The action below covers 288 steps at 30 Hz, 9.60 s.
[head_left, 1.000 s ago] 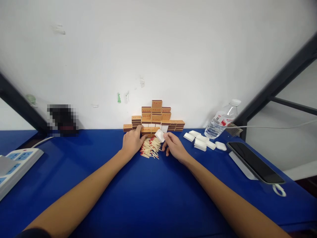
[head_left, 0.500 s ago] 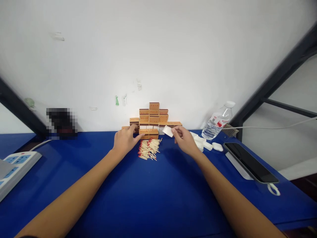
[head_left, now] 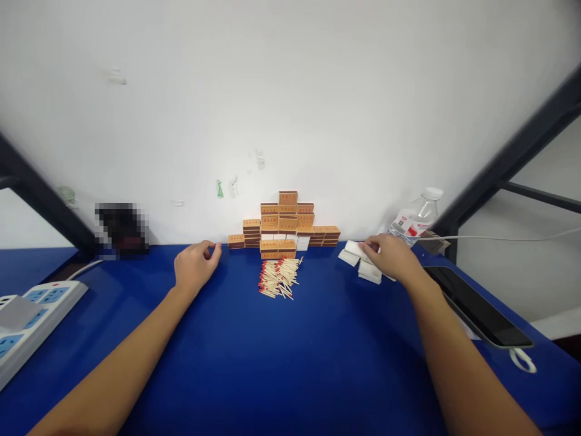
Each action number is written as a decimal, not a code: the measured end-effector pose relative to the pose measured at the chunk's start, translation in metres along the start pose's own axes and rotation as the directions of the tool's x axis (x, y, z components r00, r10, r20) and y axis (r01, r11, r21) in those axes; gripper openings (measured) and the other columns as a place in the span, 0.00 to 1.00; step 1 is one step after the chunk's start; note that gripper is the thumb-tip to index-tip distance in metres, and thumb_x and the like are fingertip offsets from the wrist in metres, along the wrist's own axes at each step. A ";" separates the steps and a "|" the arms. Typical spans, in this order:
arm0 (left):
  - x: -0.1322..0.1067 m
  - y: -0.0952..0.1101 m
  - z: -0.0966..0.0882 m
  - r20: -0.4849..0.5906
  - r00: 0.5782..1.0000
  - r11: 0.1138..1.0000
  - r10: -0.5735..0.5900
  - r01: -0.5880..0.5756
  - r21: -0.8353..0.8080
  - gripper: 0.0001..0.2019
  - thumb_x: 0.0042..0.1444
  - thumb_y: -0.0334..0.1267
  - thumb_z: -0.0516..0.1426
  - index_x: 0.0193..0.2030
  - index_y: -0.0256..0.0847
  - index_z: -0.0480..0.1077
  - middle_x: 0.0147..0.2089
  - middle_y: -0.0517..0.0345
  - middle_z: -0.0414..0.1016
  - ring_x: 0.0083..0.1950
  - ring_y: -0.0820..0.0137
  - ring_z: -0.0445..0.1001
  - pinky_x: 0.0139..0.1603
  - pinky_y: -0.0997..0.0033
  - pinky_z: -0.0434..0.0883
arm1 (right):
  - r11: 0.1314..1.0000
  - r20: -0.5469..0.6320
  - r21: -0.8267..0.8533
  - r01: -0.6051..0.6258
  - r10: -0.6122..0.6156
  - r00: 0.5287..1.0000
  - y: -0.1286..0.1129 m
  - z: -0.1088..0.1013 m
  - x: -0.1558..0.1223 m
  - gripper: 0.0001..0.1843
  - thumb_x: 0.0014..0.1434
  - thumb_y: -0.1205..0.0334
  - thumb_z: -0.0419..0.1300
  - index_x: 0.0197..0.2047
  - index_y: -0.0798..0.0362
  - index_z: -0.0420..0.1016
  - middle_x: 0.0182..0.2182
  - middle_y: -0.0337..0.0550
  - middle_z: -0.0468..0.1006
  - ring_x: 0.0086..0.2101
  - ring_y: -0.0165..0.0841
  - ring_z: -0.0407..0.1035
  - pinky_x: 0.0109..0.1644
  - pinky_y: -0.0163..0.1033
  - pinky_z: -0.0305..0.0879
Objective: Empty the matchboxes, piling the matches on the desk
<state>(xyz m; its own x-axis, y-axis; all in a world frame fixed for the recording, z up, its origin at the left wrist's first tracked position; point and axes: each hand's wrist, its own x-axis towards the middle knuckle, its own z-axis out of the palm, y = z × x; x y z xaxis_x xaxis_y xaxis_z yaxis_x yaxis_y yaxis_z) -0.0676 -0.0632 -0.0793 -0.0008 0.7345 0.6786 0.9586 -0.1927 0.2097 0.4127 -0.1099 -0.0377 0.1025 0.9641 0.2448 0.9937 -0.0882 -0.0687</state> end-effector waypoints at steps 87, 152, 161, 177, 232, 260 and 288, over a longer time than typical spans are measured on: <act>-0.055 0.093 -0.063 0.358 0.796 0.846 0.489 -0.333 -0.415 0.28 0.57 0.60 0.66 0.57 0.50 0.66 0.41 0.54 0.83 0.40 0.56 0.82 0.33 0.65 0.70 | 0.284 0.006 0.951 0.120 -0.405 0.914 -0.197 0.010 -0.096 0.21 0.67 0.41 0.61 0.50 0.51 0.75 0.35 0.42 0.80 0.28 0.32 0.73 0.29 0.38 0.69; -0.054 0.081 -0.047 0.165 0.928 0.879 0.334 -0.243 -0.410 0.26 0.62 0.59 0.63 0.60 0.46 0.77 0.39 0.57 0.85 0.36 0.62 0.81 0.40 0.64 0.75 | 0.572 -0.066 0.807 -0.146 0.332 0.941 -0.080 0.044 0.050 0.12 0.62 0.53 0.67 0.37 0.53 0.74 0.31 0.49 0.85 0.30 0.34 0.77 0.33 0.35 0.68; -0.055 0.078 -0.042 0.123 0.917 0.852 0.380 -0.295 -0.432 0.26 0.63 0.60 0.62 0.60 0.45 0.76 0.42 0.55 0.85 0.38 0.61 0.82 0.40 0.63 0.77 | 0.886 -0.237 0.460 -0.064 0.192 0.953 -0.090 0.034 0.037 0.17 0.66 0.48 0.62 0.37 0.53 0.81 0.34 0.49 0.84 0.34 0.39 0.75 0.37 0.40 0.61; -0.055 0.076 -0.038 0.117 0.904 0.838 0.411 -0.324 -0.440 0.26 0.64 0.59 0.62 0.61 0.45 0.73 0.46 0.54 0.85 0.41 0.61 0.83 0.42 0.62 0.78 | 0.922 -0.314 0.387 0.011 0.121 0.942 -0.096 0.020 0.026 0.12 0.65 0.53 0.64 0.42 0.53 0.80 0.38 0.53 0.83 0.39 0.43 0.74 0.41 0.42 0.62; 0.002 0.017 -0.070 0.610 0.727 0.920 0.314 -0.393 -0.005 0.29 0.54 0.69 0.59 0.37 0.42 0.76 0.40 0.46 0.80 0.38 0.55 0.79 0.36 0.63 0.68 | 0.736 -0.518 0.114 0.667 -0.529 0.672 -0.141 0.030 -0.031 0.18 0.74 0.51 0.56 0.51 0.51 0.84 0.41 0.50 0.85 0.41 0.41 0.77 0.48 0.45 0.73; -0.021 0.039 -0.040 0.231 0.798 0.778 0.556 -0.402 -0.483 0.18 0.70 0.41 0.57 0.64 0.42 0.68 0.59 0.46 0.76 0.56 0.58 0.78 0.54 0.58 0.76 | 0.917 -0.250 0.386 0.100 -0.001 0.968 -0.016 0.000 0.008 0.20 0.63 0.46 0.63 0.24 0.48 0.77 0.23 0.47 0.76 0.27 0.39 0.66 0.34 0.45 0.59; -0.046 0.076 -0.048 0.137 0.881 0.706 0.452 -0.260 -0.659 0.21 0.64 0.48 0.65 0.60 0.44 0.74 0.56 0.51 0.82 0.52 0.59 0.82 0.54 0.56 0.79 | 0.189 0.134 0.978 -0.090 -0.232 0.963 -0.179 0.011 -0.063 0.21 0.58 0.40 0.68 0.31 0.51 0.77 0.29 0.42 0.77 0.22 0.30 0.62 0.26 0.39 0.63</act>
<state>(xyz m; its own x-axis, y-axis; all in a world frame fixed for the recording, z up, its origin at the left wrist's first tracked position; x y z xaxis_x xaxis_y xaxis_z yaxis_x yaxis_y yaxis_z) -0.0087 -0.1428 -0.0609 0.4717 0.6491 0.5968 0.4887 -0.7558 0.4357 0.2276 -0.1516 -0.0516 -0.1380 0.9829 0.1223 0.1354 0.1410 -0.9807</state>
